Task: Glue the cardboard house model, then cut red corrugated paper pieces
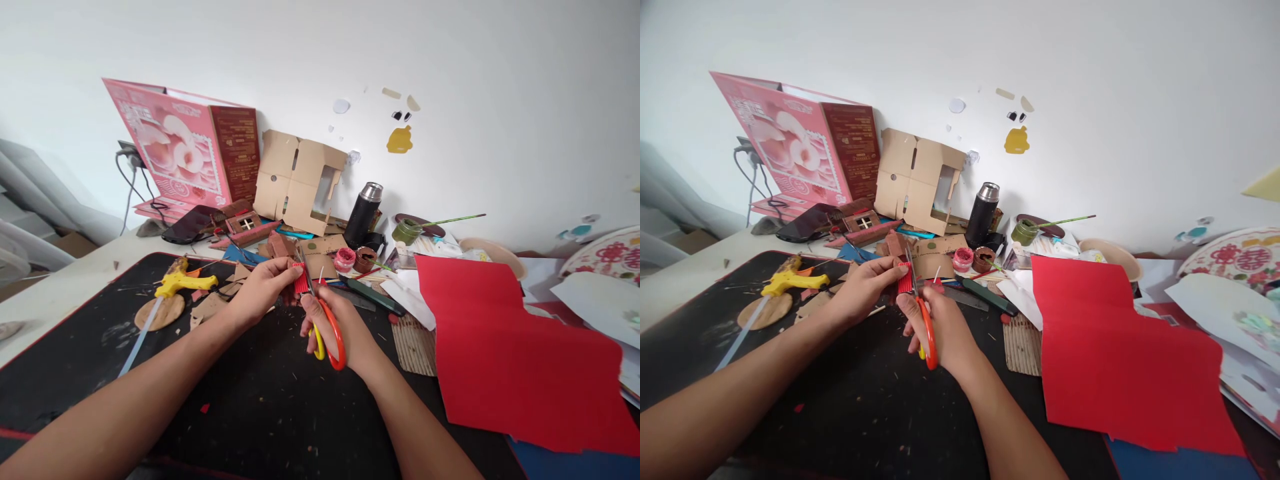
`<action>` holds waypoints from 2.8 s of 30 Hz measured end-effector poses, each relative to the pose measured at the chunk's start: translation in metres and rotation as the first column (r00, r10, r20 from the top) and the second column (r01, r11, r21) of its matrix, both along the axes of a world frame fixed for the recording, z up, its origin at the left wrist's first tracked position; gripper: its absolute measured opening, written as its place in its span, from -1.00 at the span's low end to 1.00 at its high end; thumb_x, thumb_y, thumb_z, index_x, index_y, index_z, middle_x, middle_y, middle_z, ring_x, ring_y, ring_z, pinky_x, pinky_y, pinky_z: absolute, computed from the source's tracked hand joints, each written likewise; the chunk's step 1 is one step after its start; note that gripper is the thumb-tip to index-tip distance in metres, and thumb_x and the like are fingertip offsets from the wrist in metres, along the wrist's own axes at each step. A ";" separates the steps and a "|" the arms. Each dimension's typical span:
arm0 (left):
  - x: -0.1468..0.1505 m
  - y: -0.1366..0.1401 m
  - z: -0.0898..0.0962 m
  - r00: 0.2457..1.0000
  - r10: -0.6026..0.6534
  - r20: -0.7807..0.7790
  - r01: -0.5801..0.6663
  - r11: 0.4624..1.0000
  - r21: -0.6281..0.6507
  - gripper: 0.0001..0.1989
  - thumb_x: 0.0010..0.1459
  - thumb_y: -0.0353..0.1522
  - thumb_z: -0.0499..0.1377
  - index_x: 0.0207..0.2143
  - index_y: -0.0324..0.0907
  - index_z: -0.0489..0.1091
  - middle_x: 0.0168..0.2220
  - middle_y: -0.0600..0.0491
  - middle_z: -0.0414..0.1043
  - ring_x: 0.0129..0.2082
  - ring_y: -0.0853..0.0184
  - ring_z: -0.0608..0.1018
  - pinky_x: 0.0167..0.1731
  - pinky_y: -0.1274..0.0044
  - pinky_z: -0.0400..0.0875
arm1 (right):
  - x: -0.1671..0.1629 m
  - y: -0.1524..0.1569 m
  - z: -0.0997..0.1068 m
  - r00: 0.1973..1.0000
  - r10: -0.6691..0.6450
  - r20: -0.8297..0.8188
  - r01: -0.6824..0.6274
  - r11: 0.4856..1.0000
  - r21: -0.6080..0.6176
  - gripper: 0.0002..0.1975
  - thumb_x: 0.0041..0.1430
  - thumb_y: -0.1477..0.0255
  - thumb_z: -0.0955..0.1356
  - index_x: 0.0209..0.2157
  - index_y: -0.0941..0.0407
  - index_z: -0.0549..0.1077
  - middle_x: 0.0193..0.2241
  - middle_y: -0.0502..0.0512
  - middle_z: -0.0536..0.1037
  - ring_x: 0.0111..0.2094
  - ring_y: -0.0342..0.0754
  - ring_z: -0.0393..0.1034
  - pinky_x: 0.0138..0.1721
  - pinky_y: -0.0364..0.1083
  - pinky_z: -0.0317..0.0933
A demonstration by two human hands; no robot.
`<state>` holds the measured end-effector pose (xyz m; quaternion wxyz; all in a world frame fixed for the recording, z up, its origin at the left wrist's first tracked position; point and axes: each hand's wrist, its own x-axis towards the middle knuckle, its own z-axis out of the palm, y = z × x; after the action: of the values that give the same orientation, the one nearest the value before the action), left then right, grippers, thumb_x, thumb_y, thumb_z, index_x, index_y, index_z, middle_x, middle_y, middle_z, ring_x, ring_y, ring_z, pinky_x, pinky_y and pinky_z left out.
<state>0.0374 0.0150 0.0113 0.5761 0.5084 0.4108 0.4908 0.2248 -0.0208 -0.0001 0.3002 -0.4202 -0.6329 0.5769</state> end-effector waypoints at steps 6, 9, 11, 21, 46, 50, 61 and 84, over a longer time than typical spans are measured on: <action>0.001 -0.002 0.003 1.000 -0.030 -0.005 0.030 0.999 -0.012 -0.49 0.07 0.04 0.46 -0.50 -0.17 0.42 -0.64 0.13 0.45 -0.66 0.41 0.47 -0.61 0.59 0.34 | 0.000 -0.001 0.001 1.000 -0.022 0.011 0.022 1.000 0.003 -0.47 0.43 -0.13 0.34 0.00 0.07 0.47 -0.51 -0.08 0.55 -0.66 -0.12 0.50 -0.64 -0.23 0.25; 0.001 -0.002 0.002 0.999 -0.035 0.003 0.035 0.999 -0.022 -0.49 0.06 0.04 0.47 -0.49 -0.17 0.42 -0.64 0.13 0.45 -0.66 0.42 0.47 -0.62 0.60 0.34 | -0.001 -0.001 0.002 0.999 -0.037 0.005 0.037 0.999 -0.013 -0.48 0.42 -0.13 0.36 -0.06 0.07 0.48 -0.53 -0.09 0.53 -0.68 -0.13 0.48 -0.65 -0.24 0.24; 0.002 -0.001 0.001 0.999 -0.039 0.008 0.039 0.999 -0.023 -0.50 0.05 0.03 0.48 -0.49 -0.17 0.42 -0.64 0.13 0.45 -0.67 0.43 0.47 -0.62 0.60 0.34 | -0.001 -0.001 0.002 0.999 -0.050 -0.002 0.049 0.998 -0.031 -0.48 0.41 -0.13 0.36 -0.08 0.08 0.48 -0.54 -0.10 0.52 -0.69 -0.14 0.46 -0.66 -0.24 0.23; 0.003 -0.002 -0.002 0.999 -0.032 0.019 0.033 0.999 -0.039 -0.52 0.06 0.00 0.48 -0.50 -0.16 0.41 -0.64 0.13 0.45 -0.66 0.42 0.47 -0.62 0.60 0.34 | -0.003 -0.002 0.002 0.998 -0.056 0.037 0.058 0.998 -0.031 -0.46 0.40 -0.15 0.35 -0.09 0.07 0.47 -0.59 -0.13 0.48 -0.71 -0.12 0.45 -0.69 -0.23 0.22; 0.004 -0.001 -0.004 0.999 -0.029 -0.019 0.028 0.999 -0.046 -0.56 0.11 -0.03 0.43 -0.48 -0.15 0.40 -0.61 0.11 0.47 -0.65 0.42 0.46 -0.61 0.58 0.34 | -0.003 -0.002 0.004 0.994 -0.055 0.092 0.058 0.998 -0.031 -0.47 0.41 -0.15 0.33 -0.14 0.06 0.45 -0.62 -0.13 0.46 -0.74 -0.12 0.41 -0.73 -0.22 0.19; 0.004 0.000 -0.003 0.999 -0.036 -0.022 0.035 0.999 -0.042 -0.55 0.12 -0.02 0.43 -0.48 -0.15 0.40 -0.62 0.11 0.46 -0.66 0.41 0.46 -0.61 0.58 0.34 | -0.003 -0.002 0.003 0.995 -0.052 0.082 0.053 0.999 -0.010 -0.47 0.42 -0.16 0.32 -0.12 0.06 0.46 -0.63 -0.15 0.44 -0.75 -0.12 0.39 -0.74 -0.22 0.18; -0.001 0.004 -0.006 0.999 0.032 0.000 -0.032 0.999 -0.034 -0.53 0.12 0.02 0.43 -0.46 -0.16 0.42 -0.60 0.09 0.49 -0.65 0.39 0.51 -0.60 0.57 0.38 | 0.003 0.006 0.015 0.964 -0.192 -0.185 0.154 0.968 -0.200 -0.31 0.19 -0.31 0.39 -0.20 0.08 0.41 -0.64 -0.09 0.50 -0.73 -0.07 0.43 -0.68 -0.18 0.27; 0.002 -0.002 -0.005 0.995 -0.098 0.002 0.098 0.995 -0.009 -0.47 0.16 0.10 0.41 -0.44 -0.16 0.43 -0.60 0.11 0.47 -0.65 0.42 0.47 -0.58 0.58 0.39 | -0.002 0.004 0.015 0.968 -0.153 -0.198 0.138 0.986 -0.089 -0.51 0.22 -0.07 0.45 -0.18 0.04 0.35 -0.62 -0.18 0.45 -0.76 -0.14 0.32 -0.68 -0.18 0.24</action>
<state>0.0396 0.0127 0.0067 0.6021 0.5251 0.3870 0.4604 0.2230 -0.0164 0.0145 0.3890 -0.4150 -0.5441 0.6167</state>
